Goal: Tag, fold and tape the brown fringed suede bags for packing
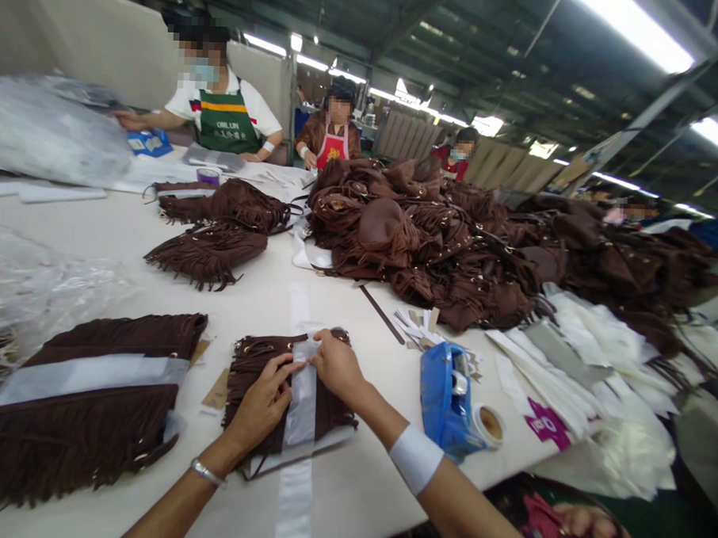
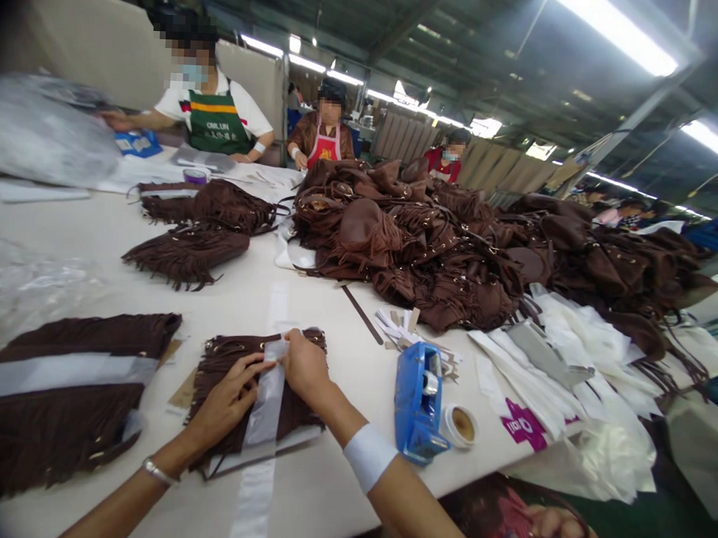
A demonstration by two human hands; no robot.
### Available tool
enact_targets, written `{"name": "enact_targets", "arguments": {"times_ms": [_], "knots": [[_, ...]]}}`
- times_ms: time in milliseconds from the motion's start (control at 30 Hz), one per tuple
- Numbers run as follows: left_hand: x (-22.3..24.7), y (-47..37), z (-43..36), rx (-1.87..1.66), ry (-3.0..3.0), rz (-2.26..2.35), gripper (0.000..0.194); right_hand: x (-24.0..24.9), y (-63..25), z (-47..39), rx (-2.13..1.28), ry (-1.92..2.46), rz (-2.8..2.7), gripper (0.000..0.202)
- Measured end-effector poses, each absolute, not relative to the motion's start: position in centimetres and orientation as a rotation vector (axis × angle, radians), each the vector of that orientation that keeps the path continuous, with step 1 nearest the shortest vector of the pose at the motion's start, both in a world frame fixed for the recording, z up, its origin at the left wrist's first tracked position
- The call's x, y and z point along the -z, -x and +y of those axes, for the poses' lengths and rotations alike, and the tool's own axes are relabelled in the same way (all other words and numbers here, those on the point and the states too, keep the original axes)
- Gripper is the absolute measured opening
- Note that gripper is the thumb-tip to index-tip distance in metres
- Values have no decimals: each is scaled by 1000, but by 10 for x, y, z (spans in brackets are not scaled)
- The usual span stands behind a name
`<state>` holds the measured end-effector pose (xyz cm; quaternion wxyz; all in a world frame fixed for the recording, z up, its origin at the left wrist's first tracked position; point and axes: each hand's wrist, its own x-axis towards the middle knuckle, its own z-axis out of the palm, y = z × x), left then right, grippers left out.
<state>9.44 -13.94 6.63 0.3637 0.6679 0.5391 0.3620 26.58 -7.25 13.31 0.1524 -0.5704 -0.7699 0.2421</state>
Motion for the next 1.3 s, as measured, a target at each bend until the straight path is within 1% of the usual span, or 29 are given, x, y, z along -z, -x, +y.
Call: {"name": "enact_targets", "arguments": {"times_ms": [33, 100, 133, 167, 233, 300, 367, 433, 500, 567, 600, 733, 967, 1167, 1300], "knots": [[-66, -95, -139, -931, -1721, 1390, 48, -137, -271, -87, -665, 1632, -2188, 32], [-65, -95, -140, -928, -1724, 1396, 47, -140, -283, -125, -653, 1610, -2139, 22], [-64, -95, -140, -927, -1725, 1400, 47, -137, -289, -147, -683, 1599, -2118, 15], [-64, -95, -140, -925, -1727, 1403, 48, -131, -295, -169, -780, 1578, -2067, 13], [-64, -95, -140, -921, -1734, 1409, 48, -113, -301, -210, -1038, 1606, -1908, 16], [-64, -96, -140, -913, -1750, 1416, 49, -91, -298, -239, -1242, 1631, -1664, 27], [-65, -96, -140, -898, -1775, 1421, 50, -74, -287, -251, -1375, 1618, -1415, 38], [-66, -96, -139, -882, -1804, 1424, 50, -67, -275, -252, -1472, 1582, -1231, 35], [-66, -96, -139, -869, -1832, 1426, 50, -67, -268, -247, -1527, 1554, -1143, 22], [-66, -95, -140, -862, -1857, 1427, 50, -71, -268, -242, -1488, 1556, -1181, 14], [-66, -95, -140, -860, -1866, 1427, 51, -73, -270, -240, -1448, 1568, -1232, 13], [-65, -95, -141, -855, -1889, 1423, 51, -77, -282, -238, -1380, 1615, -1431, 15], [-67, -96, -142, -844, -1911, 1434, 50, -76, -291, -233, -1357, 1606, -1555, 17], [-61, -96, -142, -849, -1900, 1452, 61, -79, -299, -228, -1303, 1624, -1652, 16], [-57, -95, -142, -861, -1912, 1456, 64, -80, -303, -229, -1285, 1592, -1737, 15]]}}
